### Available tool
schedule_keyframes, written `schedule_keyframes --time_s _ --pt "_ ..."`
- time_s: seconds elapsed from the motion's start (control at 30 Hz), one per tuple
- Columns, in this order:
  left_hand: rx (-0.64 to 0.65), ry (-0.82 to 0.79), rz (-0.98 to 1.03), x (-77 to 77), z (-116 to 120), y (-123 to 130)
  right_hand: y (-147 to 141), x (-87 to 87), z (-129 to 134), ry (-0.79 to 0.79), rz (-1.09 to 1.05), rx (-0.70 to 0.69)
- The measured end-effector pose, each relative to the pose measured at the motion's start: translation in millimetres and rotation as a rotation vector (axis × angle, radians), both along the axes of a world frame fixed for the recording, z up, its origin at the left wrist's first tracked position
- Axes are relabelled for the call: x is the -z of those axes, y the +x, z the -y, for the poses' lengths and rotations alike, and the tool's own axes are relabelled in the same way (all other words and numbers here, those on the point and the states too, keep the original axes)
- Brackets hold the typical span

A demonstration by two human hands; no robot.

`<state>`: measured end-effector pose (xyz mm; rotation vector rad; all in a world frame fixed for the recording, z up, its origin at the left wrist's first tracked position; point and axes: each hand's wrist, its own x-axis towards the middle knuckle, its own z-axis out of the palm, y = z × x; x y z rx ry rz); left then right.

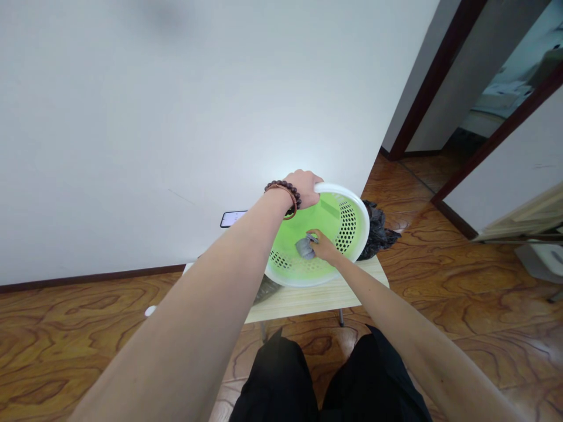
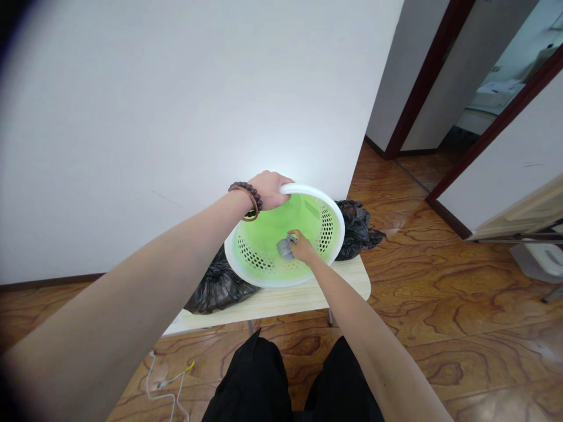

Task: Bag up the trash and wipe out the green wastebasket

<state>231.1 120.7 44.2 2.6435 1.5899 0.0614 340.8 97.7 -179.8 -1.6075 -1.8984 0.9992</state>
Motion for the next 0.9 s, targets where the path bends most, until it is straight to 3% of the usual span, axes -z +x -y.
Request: schedule_keyframes --time_s 0.17,0.4,0.7,0.9 --pt "0.006 0.011 0.01 2.2 -2.2 -0.4 -5.7 1.3 -0.8 -0.214 -0.27 0.13" --pt "-0.003 -0.008 0.007 1.0 -0.7 0.0 -7.3 -6.7 3.1 -0.347 -0.219 0.071" --pt "-0.008 -0.02 0.012 0.1 -0.5 0.9 -0.1 -3.0 12.1 -0.006 0.041 -0.212" --pt "0.015 0.014 0.026 -0.3 -0.5 0.4 -1.2 -6.2 10.9 0.079 0.119 -0.162"
